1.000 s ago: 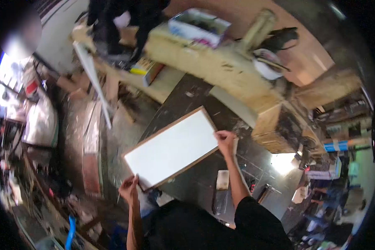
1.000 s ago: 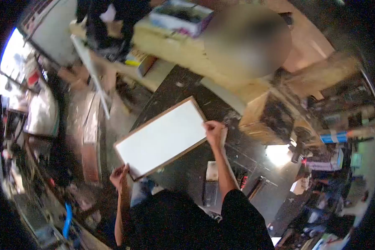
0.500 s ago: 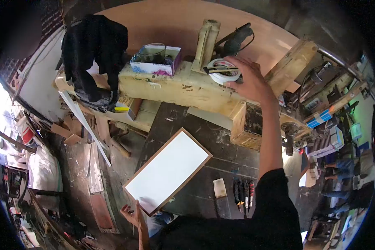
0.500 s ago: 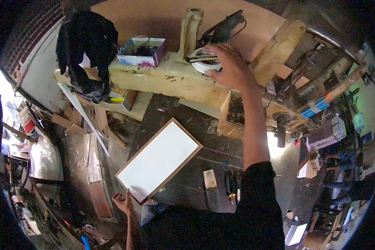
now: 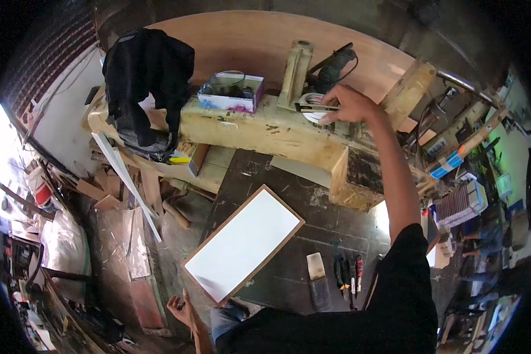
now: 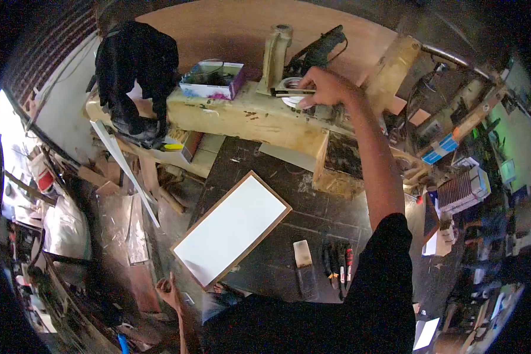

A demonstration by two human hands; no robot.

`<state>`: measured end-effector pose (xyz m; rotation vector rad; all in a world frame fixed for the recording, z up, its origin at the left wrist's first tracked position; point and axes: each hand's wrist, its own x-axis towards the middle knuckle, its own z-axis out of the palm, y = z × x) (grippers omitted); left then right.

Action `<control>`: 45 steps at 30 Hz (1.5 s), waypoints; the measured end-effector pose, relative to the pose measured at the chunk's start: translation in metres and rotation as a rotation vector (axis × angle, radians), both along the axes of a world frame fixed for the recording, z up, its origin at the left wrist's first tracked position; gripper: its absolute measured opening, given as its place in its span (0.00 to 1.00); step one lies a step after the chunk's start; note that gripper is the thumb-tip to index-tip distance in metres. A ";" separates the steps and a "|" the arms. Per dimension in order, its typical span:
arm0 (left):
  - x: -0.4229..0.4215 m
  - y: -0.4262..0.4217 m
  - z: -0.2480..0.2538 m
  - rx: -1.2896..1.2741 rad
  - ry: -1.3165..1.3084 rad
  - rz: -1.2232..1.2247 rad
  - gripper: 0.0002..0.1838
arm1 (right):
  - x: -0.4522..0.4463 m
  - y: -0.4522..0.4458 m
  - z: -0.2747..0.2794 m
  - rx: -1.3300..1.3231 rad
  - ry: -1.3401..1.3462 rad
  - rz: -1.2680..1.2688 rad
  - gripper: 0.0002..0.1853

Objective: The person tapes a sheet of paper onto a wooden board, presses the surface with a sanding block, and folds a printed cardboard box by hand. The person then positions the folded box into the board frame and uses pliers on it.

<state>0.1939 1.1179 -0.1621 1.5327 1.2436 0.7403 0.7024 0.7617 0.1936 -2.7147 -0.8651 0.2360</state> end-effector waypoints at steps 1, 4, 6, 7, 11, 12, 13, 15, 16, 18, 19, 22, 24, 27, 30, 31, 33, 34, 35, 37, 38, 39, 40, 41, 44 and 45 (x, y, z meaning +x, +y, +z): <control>0.005 -0.002 0.007 0.033 0.001 -0.015 0.29 | -0.005 0.000 0.004 0.005 0.000 -0.011 0.32; 0.016 -0.002 0.009 0.080 -0.043 -0.066 0.29 | -0.006 -0.005 0.002 0.187 -0.167 -0.023 0.28; 0.022 -0.002 0.013 0.095 -0.085 -0.099 0.28 | -0.006 -0.010 0.001 0.178 -0.169 -0.014 0.28; 0.030 -0.005 0.017 0.132 -0.102 -0.124 0.28 | -0.008 -0.009 0.002 0.166 -0.173 0.006 0.28; 0.056 -0.018 0.032 0.167 -0.130 -0.220 0.26 | -0.016 -0.006 -0.001 0.129 -0.149 -0.061 0.27; 0.064 -0.023 0.044 0.108 -0.084 -0.234 0.25 | -0.020 -0.007 0.000 0.135 -0.150 -0.075 0.27; 0.073 -0.028 0.049 0.115 -0.090 -0.245 0.25 | -0.024 -0.009 0.005 0.196 -0.221 -0.097 0.27; 0.087 -0.038 0.056 0.136 -0.140 -0.263 0.25 | -0.030 -0.016 0.009 0.315 -0.358 -0.139 0.27; 0.096 -0.045 0.065 0.188 -0.096 -0.267 0.25 | -0.034 -0.019 0.013 0.416 -0.479 -0.098 0.26; 0.113 -0.057 0.084 0.214 -0.092 -0.330 0.25 | -0.070 -0.032 0.037 0.380 -0.459 -0.111 0.25; 0.122 -0.064 0.095 0.236 -0.087 -0.382 0.25 | -0.095 -0.035 0.047 0.342 -0.437 -0.113 0.24; 0.153 -0.082 0.125 0.300 -0.180 -0.507 0.22 | -0.144 -0.061 0.034 0.234 -0.321 -0.119 0.17; 0.174 -0.092 0.138 0.401 -0.253 -0.637 0.19 | -0.164 -0.084 0.006 0.139 -0.357 -0.110 0.16; 0.203 -0.120 0.154 0.507 -0.300 -0.841 0.20 | -0.178 -0.100 -0.032 0.082 -0.415 -0.119 0.15; 0.234 -0.179 0.202 0.543 -0.328 -1.169 0.26 | -0.179 -0.117 -0.048 0.169 -0.338 -0.198 0.14; 0.247 -0.197 0.209 0.650 -0.414 -1.212 0.28 | -0.179 -0.121 -0.043 0.256 -0.301 -0.192 0.13; 0.262 -0.232 0.229 0.816 -0.504 -1.297 0.35 | -0.189 -0.128 -0.001 0.445 -0.246 -0.334 0.08; 0.270 -0.248 0.238 0.808 -0.535 -1.343 0.35 | -0.188 -0.143 0.003 0.527 -0.336 -0.445 0.08; 0.279 -0.261 0.246 0.800 -0.566 -1.381 0.35 | -0.185 -0.161 0.009 0.608 -0.428 -0.547 0.07; 0.297 -0.274 0.242 0.907 -0.568 -1.432 0.32 | -0.164 -0.197 -0.007 0.773 -0.502 -0.573 0.10; 0.303 -0.279 0.241 1.025 -0.559 -1.480 0.29 | -0.150 -0.209 -0.026 0.863 -0.538 -0.587 0.11; 0.308 -0.278 0.244 1.030 -0.564 -1.482 0.29 | -0.136 -0.220 -0.045 0.953 -0.576 -0.596 0.13; 0.312 -0.275 0.246 1.060 -0.561 -1.528 0.25 | -0.121 -0.227 -0.070 0.421 -0.971 -0.488 0.13; 0.316 -0.272 0.249 1.092 -0.553 -1.576 0.21 | -0.115 -0.227 -0.077 0.133 -1.119 -0.423 0.14; 0.298 -0.276 0.256 0.684 -0.569 -1.466 0.19 | -0.104 -0.210 -0.083 0.017 -0.949 -0.594 0.16; 0.288 -0.274 0.260 0.291 -0.535 -1.372 0.20 | -0.109 -0.205 -0.079 0.030 -0.938 -0.581 0.16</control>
